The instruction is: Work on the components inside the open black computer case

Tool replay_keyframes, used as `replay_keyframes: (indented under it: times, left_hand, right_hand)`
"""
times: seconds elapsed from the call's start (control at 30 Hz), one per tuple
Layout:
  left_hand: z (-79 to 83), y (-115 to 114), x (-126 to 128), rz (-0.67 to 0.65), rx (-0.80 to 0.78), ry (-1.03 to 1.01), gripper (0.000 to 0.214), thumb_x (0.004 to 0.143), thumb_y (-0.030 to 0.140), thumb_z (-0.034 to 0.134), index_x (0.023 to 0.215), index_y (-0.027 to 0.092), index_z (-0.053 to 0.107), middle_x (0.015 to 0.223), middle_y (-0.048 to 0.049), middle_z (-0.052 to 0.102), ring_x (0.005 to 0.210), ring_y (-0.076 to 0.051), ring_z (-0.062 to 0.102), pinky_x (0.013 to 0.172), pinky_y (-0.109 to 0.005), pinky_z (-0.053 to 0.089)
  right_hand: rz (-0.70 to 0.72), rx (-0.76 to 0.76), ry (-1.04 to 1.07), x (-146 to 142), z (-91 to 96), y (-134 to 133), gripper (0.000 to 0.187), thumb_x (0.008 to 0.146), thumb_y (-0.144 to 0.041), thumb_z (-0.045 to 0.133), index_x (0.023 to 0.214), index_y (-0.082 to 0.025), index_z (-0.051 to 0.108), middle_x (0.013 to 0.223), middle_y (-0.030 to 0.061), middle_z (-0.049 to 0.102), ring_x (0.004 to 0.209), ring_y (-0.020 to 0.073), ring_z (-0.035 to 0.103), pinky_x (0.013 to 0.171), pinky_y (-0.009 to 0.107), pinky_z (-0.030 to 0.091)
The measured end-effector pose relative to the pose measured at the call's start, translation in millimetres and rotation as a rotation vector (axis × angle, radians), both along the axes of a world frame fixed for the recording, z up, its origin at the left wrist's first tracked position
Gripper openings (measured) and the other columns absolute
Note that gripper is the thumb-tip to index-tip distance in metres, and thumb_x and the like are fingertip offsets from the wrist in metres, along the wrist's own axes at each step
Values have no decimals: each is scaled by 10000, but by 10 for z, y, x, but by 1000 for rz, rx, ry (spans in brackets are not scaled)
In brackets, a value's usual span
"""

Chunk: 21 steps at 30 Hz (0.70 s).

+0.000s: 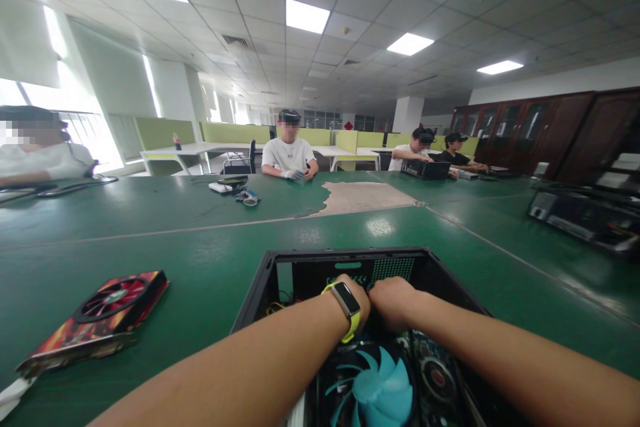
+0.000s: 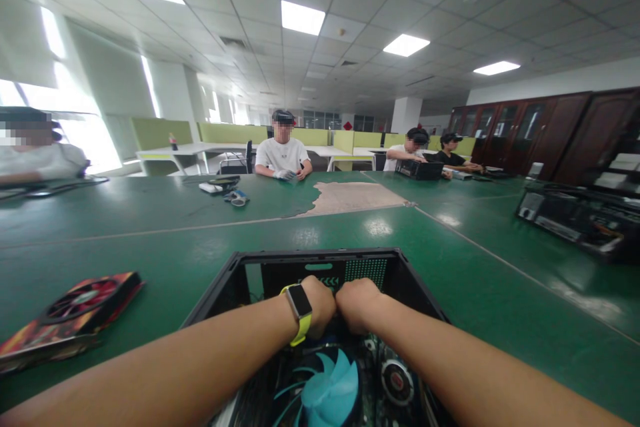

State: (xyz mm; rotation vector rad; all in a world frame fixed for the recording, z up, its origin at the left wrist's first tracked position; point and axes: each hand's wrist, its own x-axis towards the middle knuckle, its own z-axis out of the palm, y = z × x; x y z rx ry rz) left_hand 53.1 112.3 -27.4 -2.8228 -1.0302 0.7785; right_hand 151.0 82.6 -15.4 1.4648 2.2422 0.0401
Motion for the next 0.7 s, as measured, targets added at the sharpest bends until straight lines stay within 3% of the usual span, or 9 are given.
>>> replay_keyframes:
  times: [0.1, 0.37, 0.7]
  left_hand:
    - [62, -22, 9, -7, -6, 122, 457, 643, 318, 743, 1070, 161, 693, 1047, -143, 712, 956, -324, 652, 794, -453, 553]
    - [128, -82, -9, -22, 20, 122, 388, 695, 319, 687, 1063, 196, 689, 1069, -129, 705, 975, -305, 652, 808, -407, 550]
    - [184, -93, -16, -35, -32, 127, 433, 704, 347, 685, 1090, 149, 677, 1091, -154, 695, 987, -325, 649, 818, -450, 554]
  right_hand:
    - [-4, -14, -3, 1, -4, 9, 397, 599, -160, 705, 990, -91, 689, 1015, 180, 690, 932, 322, 660, 781, 393, 541]
    - [-45, -52, -36, -21, 61, -7, 465, 575, -148, 732, 1034, -90, 683, 1046, 188, 684, 960, 324, 654, 778, 381, 541]
    - [-47, -59, -44, -17, 75, -1, 486, 591, -197, 741, 1059, -85, 672, 1055, 195, 680, 977, 326, 649, 793, 388, 539]
